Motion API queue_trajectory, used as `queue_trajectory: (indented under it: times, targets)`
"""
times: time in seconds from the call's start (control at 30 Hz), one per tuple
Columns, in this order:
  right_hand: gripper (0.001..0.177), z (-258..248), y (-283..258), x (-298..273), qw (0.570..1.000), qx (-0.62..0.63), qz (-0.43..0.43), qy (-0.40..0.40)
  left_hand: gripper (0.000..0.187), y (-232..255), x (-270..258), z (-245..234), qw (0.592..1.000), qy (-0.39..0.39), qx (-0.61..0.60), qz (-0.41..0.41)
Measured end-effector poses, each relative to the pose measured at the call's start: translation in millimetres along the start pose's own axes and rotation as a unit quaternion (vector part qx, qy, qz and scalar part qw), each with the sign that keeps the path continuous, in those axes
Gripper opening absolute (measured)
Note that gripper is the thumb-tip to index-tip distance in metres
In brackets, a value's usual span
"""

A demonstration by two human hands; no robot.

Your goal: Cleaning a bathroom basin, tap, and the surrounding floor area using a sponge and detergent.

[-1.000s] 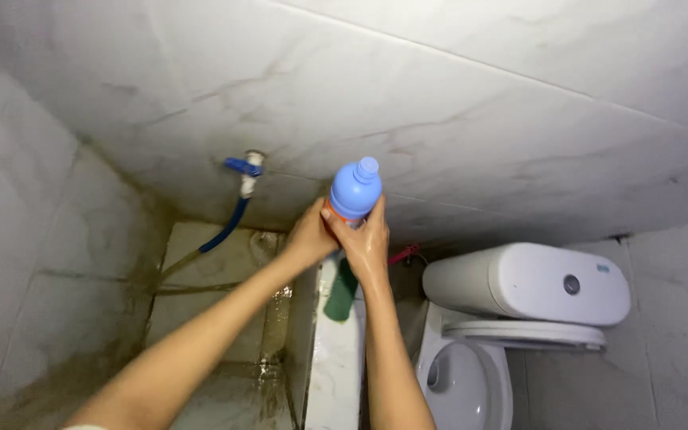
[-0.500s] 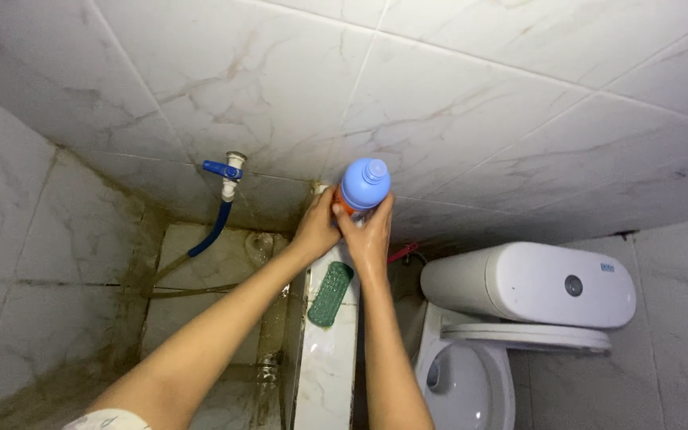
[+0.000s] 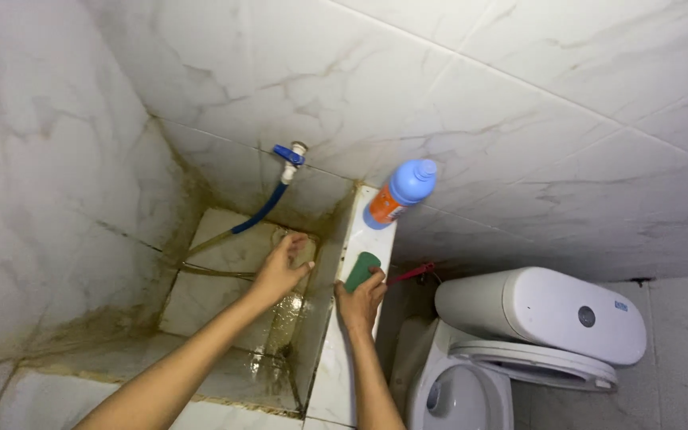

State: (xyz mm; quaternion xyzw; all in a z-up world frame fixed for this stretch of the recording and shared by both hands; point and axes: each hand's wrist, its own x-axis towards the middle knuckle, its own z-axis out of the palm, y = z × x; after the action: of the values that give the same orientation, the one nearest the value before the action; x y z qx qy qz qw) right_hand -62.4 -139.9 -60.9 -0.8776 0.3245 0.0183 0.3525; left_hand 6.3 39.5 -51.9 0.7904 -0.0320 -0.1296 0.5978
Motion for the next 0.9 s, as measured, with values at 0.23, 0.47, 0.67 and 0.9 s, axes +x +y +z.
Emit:
queue_trajectory:
  times: [0.23, 0.47, 0.67, 0.9]
  targets:
    - [0.075, 4.1, -12.6, -19.1, 0.994, 0.098, -0.042, -0.021, 0.046, -11.4, -34.7, -27.7, 1.0, -0.018, -0.023, -0.002]
    - [0.078, -19.8, -50.9, -108.3, 0.979, 0.148, -0.052, -0.127, 0.047, 1.0, -95.6, -37.6, 0.996, -0.073, -0.024, -0.054]
    - [0.085, -23.2, -49.9, -130.5, 0.977, 0.115, -0.14, -0.112, 0.056, -3.3, -126.2, -41.5, 0.998, -0.057, -0.026, -0.024]
    - [0.076, -12.1, -36.6, -95.9, 0.966, 0.081, -0.244, -0.006, 0.053, -13.7, -129.6, -59.6, 0.999, 0.006, -0.032, -0.027]
